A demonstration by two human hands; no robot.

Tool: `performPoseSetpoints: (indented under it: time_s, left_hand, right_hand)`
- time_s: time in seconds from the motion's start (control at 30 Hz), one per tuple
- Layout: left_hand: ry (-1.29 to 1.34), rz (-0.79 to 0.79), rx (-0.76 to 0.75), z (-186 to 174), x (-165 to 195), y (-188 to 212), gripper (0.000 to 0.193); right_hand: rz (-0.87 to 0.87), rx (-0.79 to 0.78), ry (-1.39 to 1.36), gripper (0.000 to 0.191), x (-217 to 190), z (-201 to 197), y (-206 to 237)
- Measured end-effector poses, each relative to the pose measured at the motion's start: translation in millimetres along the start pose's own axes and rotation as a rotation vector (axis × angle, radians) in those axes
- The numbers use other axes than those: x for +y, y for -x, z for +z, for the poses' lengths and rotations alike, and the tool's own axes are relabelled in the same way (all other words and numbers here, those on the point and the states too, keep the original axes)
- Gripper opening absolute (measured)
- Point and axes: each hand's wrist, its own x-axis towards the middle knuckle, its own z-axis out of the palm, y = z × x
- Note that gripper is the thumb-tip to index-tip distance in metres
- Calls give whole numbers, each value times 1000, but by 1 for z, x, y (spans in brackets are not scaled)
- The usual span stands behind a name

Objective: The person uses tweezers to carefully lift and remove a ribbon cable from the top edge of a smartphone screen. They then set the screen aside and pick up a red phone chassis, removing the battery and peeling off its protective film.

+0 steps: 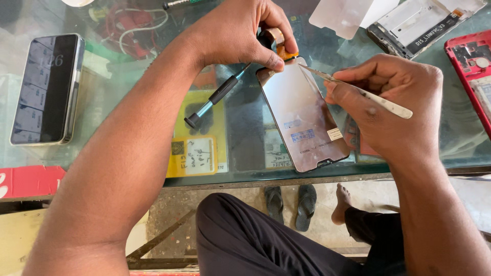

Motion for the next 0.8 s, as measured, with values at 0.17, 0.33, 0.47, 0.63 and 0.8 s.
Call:
performPoseSetpoints:
  time_s: [0.17, 0.33, 0.47, 0.63, 0.8]
  left_hand:
    - [30, -41, -13, 0, 0, -1, 32]
    - [22, -35, -17, 0, 0, -1, 32]
    - [8, -36, 2, 1, 0, -1, 32]
    - [32, -45, -8, 2, 0, -3, 31]
    - [10, -11, -7, 2, 1, -3, 31]
  right_hand:
    - [-12, 7, 63, 11, 5, -2, 1]
    - [-59, -31, 40, 10, 12, -3, 1]
    - [11, 9, 22, 7, 9, 1, 0]
    - [27, 21, 25, 7, 1, 0, -2]
    - [-6, -6, -16, 9, 2, -1, -2]
